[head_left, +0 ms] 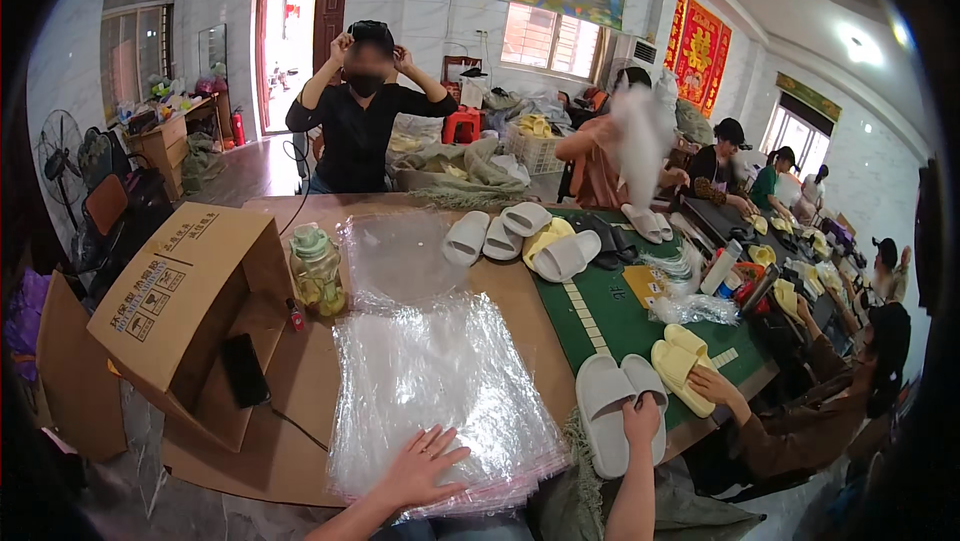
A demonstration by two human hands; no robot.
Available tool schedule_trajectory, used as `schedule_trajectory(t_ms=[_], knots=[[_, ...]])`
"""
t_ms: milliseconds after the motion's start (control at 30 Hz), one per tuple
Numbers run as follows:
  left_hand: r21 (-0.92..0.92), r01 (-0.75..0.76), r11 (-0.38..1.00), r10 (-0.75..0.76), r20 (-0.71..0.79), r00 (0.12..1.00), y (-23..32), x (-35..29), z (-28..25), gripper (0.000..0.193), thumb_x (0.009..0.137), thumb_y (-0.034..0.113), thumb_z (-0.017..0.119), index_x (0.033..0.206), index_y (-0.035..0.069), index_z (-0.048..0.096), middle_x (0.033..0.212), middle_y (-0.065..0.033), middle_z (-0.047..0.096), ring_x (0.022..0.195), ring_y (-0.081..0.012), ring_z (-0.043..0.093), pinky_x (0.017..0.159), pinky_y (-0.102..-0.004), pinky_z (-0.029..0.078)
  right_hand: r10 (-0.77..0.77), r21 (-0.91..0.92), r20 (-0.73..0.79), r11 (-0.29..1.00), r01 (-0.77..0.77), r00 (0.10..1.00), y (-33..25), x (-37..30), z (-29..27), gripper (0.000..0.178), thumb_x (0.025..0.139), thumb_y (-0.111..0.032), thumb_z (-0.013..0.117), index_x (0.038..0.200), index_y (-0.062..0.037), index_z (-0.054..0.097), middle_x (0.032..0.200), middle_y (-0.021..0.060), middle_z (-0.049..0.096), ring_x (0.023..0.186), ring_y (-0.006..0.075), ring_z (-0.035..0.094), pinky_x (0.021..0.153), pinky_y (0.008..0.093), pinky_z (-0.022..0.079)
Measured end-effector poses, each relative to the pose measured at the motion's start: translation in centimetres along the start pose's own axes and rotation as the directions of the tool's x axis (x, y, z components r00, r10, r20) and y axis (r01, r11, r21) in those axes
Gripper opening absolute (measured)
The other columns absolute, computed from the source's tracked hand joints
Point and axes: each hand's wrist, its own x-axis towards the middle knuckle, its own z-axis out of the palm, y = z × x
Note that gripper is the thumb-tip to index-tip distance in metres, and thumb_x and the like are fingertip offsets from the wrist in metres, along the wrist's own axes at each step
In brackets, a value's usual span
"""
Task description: The person sits at a table in a workshop and wraps pairs of yellow and white slippers in clear plastic bags. They pick up a pair of slippers, place them inside a bag, and smooth the plastic before moving the packaged unit aside. The process is repeated for multiple pairs throughout the clip.
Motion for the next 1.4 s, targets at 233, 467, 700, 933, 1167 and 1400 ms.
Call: schedule_trajectory(t_ms=[233, 467, 700, 933, 1167, 1400], knots=[[0.006, -0.002, 1.0, 0.002, -0.008, 1.0, 0.0, 0.0, -0.4, 0.067, 0.088, 0.064, 0.055, 0.142, 0.024, 0.05, 0.155, -0.0137, 0.036, 0.145, -0.0371, 0.028, 0.118, -0.0506, 0.019, -0.087, -0.009, -0.082, 0.996, 0.086, 0.993, 0.0, 0.0, 0.8, 0.028, 0.077, -0.023, 0.068, 0.079, -0.0004, 0.051, 0.069, 0.0163, 0.055, 0.069, 0.0386, 0.056, 0.063, 0.0463, 0.043], [-0.009, -0.007, 1.0, 0.007, 0.008, 1.0, 0.0, 0.0, -0.1, 0.072, 0.087, 0.065, 0.054, 0.143, 0.021, 0.048, 0.156, -0.014, 0.034, 0.146, -0.0361, 0.026, 0.119, -0.0501, 0.017, -0.056, 0.042, -0.017, 0.998, 0.056, 0.998, 0.2, -0.1, 0.2, 0.024, 0.078, -0.02, 0.064, 0.083, 0.0007, 0.053, 0.079, 0.0192, 0.059, 0.078, 0.0403, 0.059, 0.069, 0.0481, 0.044], [-0.18, 0.022, 0.983, -0.02, 0.018, 1.0, -1.1, 0.6, -0.6, 0.071, 0.088, 0.051, 0.062, 0.141, 0.005, 0.048, 0.151, -0.0194, 0.04, 0.144, -0.0377, 0.029, 0.118, -0.0478, 0.021, -0.126, 0.522, 0.035, 0.848, 0.089, 0.991, 2.3, -0.4, -1.1, 0.014, 0.089, -0.004, 0.055, 0.101, 0.0009, 0.058, 0.084, 0.0066, 0.065, 0.082, 0.0174, 0.061, 0.069, 0.033, 0.047], [-0.097, 0.016, 0.995, -0.024, -0.087, 0.996, -1.0, 0.8, -0.5, 0.042, 0.091, 0.035, 0.064, 0.124, 0.008, 0.063, 0.138, -0.0176, 0.054, 0.13, -0.0392, 0.047, 0.109, -0.0439, 0.04, 0.04, 0.881, 0.472, 0.013, -0.473, 0.881, -4.2, -9.9, -7.9, 0.038, 0.097, -0.011, 0.05, 0.131, 0.0053, 0.053, 0.121, 0.0128, 0.064, 0.111, 0.0202, 0.062, 0.093, 0.034, 0.05], [-0.341, 0.225, 0.913, -0.274, -0.103, 0.956, -0.7, 3.0, -1.3, 0.029, 0.097, 0.028, 0.055, 0.109, 0.007, 0.071, 0.111, -0.0187, 0.067, 0.104, -0.0368, 0.063, 0.09, -0.0427, 0.05, -0.58, 0.788, 0.601, 0.545, -0.286, 0.55, -12.3, -16.2, -12.9, 0.035, 0.089, -0.005, 0.067, 0.123, 0.0024, 0.062, 0.119, 0.0096, 0.067, 0.109, 0.0169, 0.062, 0.093, 0.0327, 0.049], [-0.477, 0.306, 0.824, -0.409, -0.126, 0.904, 0.6, 4.4, -4.4, 0.036, 0.1, 0.031, 0.047, 0.109, 0.003, 0.069, 0.107, -0.0193, 0.068, 0.1, -0.0376, 0.064, 0.087, -0.0452, 0.05, -0.539, 0.536, 0.726, 0.832, 0.14, 0.426, -15.9, -15.5, -11.1, 0.035, 0.087, -0.013, 0.064, 0.12, -0.001, 0.06, 0.109, 0.0164, 0.067, 0.103, 0.0283, 0.065, 0.087, 0.0372, 0.05]])
